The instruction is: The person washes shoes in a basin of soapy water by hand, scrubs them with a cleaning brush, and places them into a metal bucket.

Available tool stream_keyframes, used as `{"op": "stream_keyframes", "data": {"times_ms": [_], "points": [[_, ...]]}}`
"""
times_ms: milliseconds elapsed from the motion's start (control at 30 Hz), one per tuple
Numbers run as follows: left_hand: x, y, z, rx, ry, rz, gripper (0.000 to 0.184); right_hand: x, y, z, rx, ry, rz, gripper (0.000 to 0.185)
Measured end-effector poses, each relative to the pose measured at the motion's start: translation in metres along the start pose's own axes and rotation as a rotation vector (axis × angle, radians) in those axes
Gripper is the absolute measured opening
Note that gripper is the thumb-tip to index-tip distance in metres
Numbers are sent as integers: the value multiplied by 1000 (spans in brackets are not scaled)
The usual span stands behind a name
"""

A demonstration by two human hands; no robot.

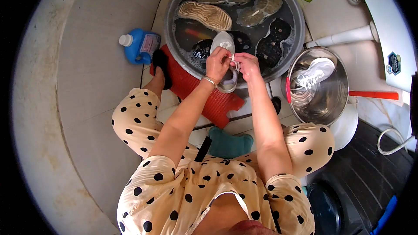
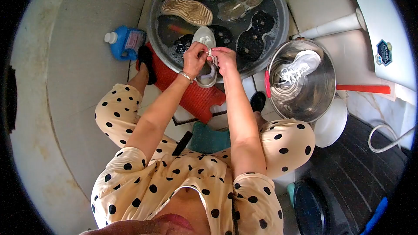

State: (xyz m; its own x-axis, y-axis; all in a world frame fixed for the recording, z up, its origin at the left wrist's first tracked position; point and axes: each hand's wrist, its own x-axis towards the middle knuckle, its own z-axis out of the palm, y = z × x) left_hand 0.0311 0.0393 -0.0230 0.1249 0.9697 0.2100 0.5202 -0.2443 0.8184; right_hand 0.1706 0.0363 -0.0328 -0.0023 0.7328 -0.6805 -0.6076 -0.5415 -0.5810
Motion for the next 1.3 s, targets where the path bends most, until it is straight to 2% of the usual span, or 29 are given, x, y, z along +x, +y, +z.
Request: {"op": "stream_keyframes", "data": {"times_ms": [167,367,500,633,667,767,800,833,900,933,1000,1033,1100,1133,1167,1233,1267,1300], "points": [[-1,3,-6,-96,-28,-37,12,11,9,0,-42,75,-32,6],[-6,-16,-8,-178,99,-90,11,16,15,-13,93,279,-27,11],[-16,-40,-13,-621,135,-497,8,11,23,-13,51,459,-116,9],[-21,-47,-33,-1035,189,-721,14,8,23,-27,187,501,-66,10],[-22,-50,-37,-999,140,-723,15,9,24,-29,145,501,-68,8],[-22,-70,-39,-751,-115,-623,17,50,64,-68,-564,474,-560,26],[-22,-60,-36,-704,-145,-590,20,27,50,-52,-756,473,-574,36],[-23,-60,-31,-635,-160,-573,24,14,46,-39,-915,530,-739,37],[-27,-60,-19,-516,-43,-623,38,-9,40,-17,-1230,652,-1075,39],[-31,-52,-17,-270,-59,-573,43,-33,26,-1,-1317,623,-1076,46],[-32,-33,-20,224,-80,-453,55,-38,26,2,-1310,445,-708,46],[-34,-40,-19,209,-161,-454,56,-37,26,4,-1293,353,-528,46],[-37,-56,-14,178,-320,-452,59,-26,37,-7,-1265,291,-498,38],[-31,-36,-23,181,-304,-420,48,-12,48,-21,-1246,248,-486,35],[-26,-33,-25,149,-315,-381,46,-5,55,-29,-1228,204,-468,33],[-13,-36,-26,86,-340,-302,43,-24,55,-8,-1077,394,-616,24],[-6,-47,-24,-63,-293,-164,42,-23,59,-7,-988,454,-615,25],[8,-39,-25,-184,-355,-277,37,-20,58,-4,-901,510,-613,25]]}}
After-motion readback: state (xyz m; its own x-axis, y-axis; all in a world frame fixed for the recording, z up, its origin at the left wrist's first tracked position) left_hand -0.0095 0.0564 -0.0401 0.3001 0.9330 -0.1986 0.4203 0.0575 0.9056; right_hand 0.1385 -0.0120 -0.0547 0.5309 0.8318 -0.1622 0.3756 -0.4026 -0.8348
